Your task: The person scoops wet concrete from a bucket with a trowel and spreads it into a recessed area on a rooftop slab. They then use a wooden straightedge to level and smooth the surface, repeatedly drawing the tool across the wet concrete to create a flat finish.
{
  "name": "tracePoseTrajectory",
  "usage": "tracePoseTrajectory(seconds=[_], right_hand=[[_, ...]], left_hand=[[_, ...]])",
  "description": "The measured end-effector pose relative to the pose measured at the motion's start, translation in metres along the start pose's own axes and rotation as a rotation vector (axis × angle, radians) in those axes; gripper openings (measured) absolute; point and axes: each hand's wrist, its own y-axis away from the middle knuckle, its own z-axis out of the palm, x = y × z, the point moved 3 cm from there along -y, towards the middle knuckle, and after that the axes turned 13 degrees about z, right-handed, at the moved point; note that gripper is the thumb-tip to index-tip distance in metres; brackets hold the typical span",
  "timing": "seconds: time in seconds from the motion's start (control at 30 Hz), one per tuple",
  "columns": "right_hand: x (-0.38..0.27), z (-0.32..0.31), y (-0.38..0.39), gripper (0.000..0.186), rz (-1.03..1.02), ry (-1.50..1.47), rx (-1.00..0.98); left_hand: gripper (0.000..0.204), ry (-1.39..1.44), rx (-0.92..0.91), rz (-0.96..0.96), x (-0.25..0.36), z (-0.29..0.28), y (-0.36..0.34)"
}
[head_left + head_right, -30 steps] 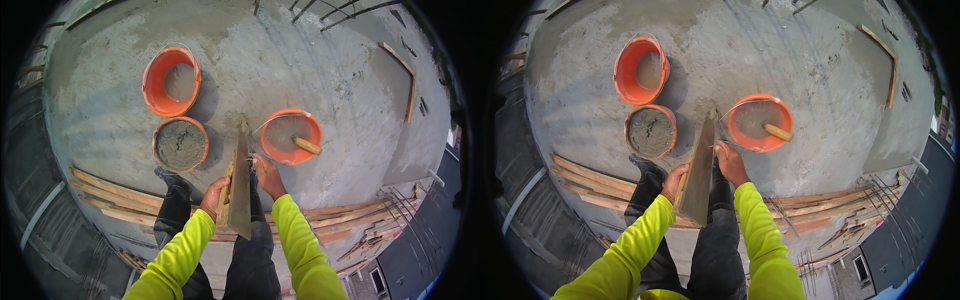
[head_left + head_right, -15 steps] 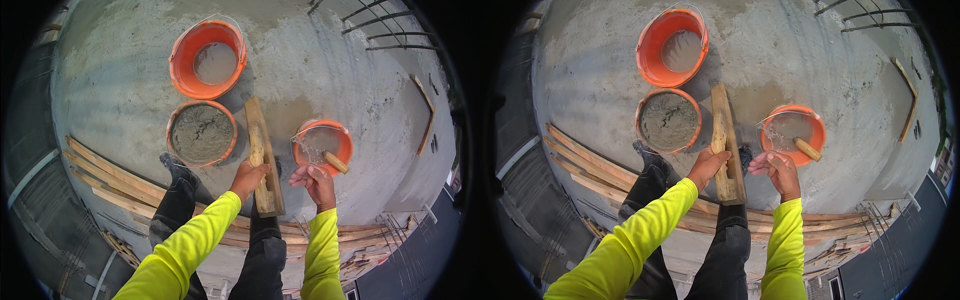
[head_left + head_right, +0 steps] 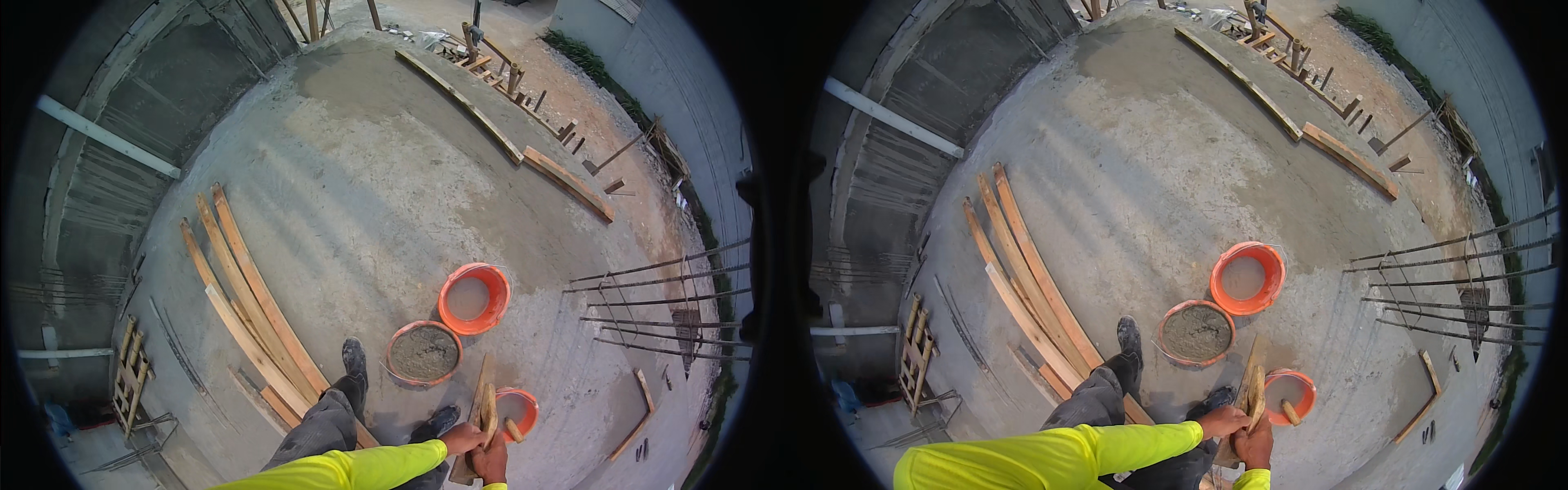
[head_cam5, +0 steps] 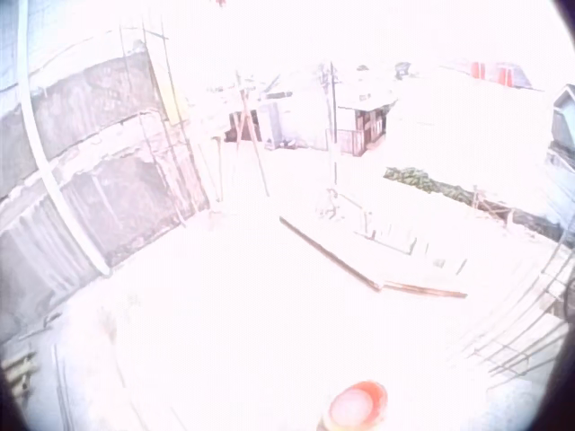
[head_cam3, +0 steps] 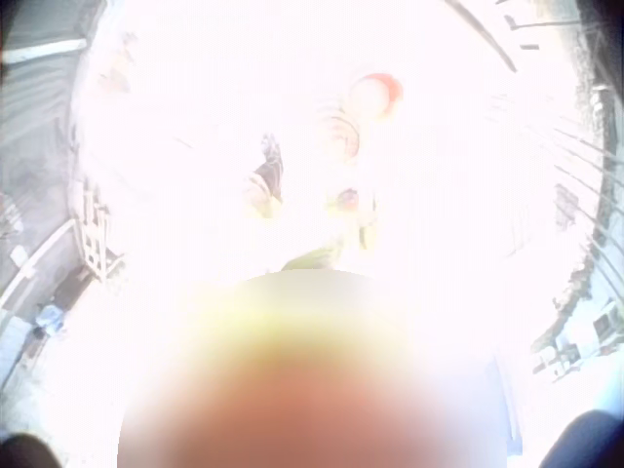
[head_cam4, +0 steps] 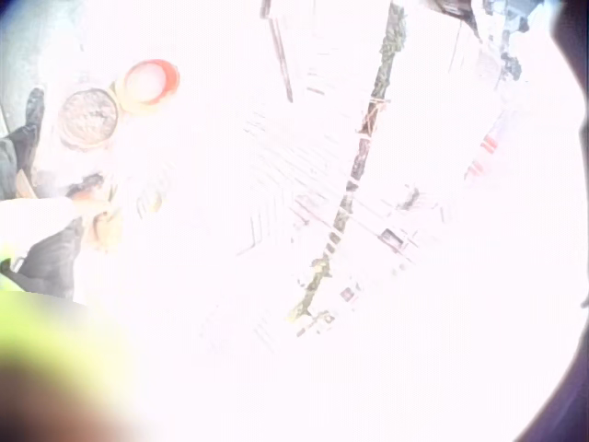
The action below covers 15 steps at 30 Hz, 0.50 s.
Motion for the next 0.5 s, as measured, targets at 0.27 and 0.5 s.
tracePoseTrajectory(seconds=[0.27, 0.5], right_hand=[[-0.053, -0.02, 0.111, 0.045, 0.242, 0.175, -0.052], [-0.077, 0.037, 0.108, 0.046, 0.399, 0.257, -0.133]], left_hand=[[0.043, -0.384, 1.026, 0.198, 0.033, -0.3, 0.32], [0.034, -0.474, 1.492, -1.031, -0.118, -0.381, 0.675]])
